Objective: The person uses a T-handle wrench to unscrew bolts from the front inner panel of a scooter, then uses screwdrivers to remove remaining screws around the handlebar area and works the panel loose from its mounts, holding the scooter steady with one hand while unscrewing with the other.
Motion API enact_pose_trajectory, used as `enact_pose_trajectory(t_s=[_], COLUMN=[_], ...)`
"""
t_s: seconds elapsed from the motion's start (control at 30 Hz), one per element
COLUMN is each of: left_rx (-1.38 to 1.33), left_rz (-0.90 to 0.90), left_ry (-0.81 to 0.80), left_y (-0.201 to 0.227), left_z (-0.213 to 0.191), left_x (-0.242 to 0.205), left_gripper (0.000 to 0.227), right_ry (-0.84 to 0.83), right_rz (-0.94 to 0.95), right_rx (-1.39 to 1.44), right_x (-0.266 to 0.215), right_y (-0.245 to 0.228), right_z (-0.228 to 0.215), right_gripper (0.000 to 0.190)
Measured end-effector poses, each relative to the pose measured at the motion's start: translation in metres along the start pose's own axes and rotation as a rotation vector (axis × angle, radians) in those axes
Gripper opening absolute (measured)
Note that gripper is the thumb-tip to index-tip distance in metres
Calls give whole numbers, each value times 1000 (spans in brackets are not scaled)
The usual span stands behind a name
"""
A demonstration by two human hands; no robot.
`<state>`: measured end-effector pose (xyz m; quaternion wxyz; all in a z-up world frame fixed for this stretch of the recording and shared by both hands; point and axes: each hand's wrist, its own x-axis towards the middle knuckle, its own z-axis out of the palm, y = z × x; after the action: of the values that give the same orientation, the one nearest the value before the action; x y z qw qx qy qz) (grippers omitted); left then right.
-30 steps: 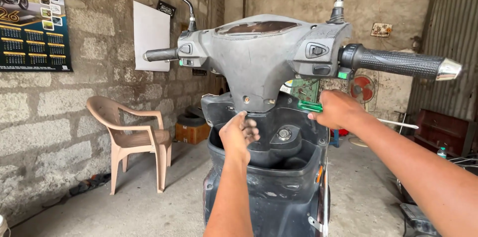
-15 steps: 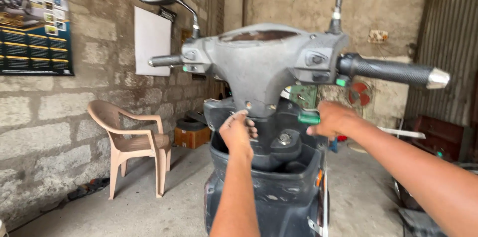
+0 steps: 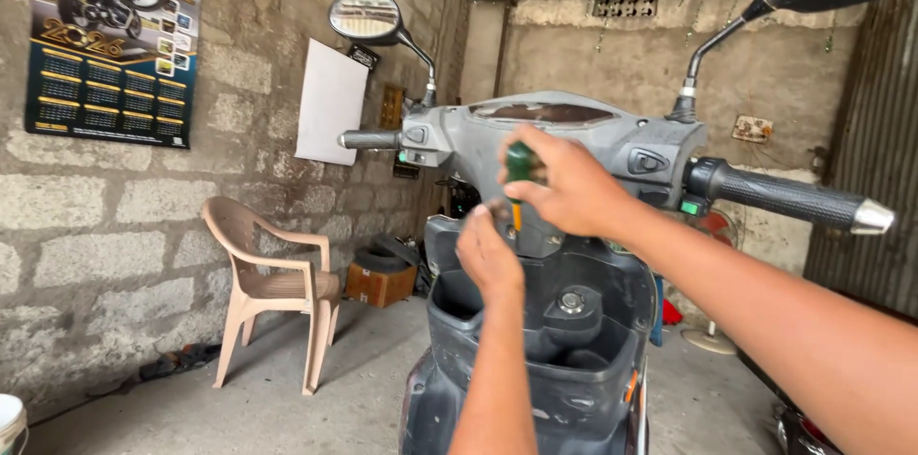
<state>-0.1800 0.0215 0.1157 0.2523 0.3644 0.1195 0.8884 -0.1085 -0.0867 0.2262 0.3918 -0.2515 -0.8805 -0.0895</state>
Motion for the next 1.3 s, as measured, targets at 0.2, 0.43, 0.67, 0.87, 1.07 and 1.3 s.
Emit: enact_pose_trajectory(t_s=[0.2, 0.43, 0.67, 0.87, 1.07, 1.3], left_rx=[116, 273, 252, 329, 331, 602], left_rz=[203, 219, 211, 208, 202, 399], left_ry=[-232, -303, -338, -319, -329, -265], left_y=[11, 32, 31, 38, 34, -7], left_z=[-15, -16, -19, -21, -22, -23], left_x=[18, 14, 13, 12, 9, 5], left_gripper=[26, 18, 20, 14, 16, 12], right_ry=[-26, -102, -115, -121, -115, -84], right_rz=[-150, -108, -130, -116, -135, -310], right_rx=[-267, -435, -435, -441, -444, -452], right_x=[17, 23, 22, 23, 22, 27], right_y=[-29, -55, -52, -51, -40, -31], right_z=[6, 8, 7, 8, 11, 31], right_gripper=[40, 41, 39, 40, 39, 27])
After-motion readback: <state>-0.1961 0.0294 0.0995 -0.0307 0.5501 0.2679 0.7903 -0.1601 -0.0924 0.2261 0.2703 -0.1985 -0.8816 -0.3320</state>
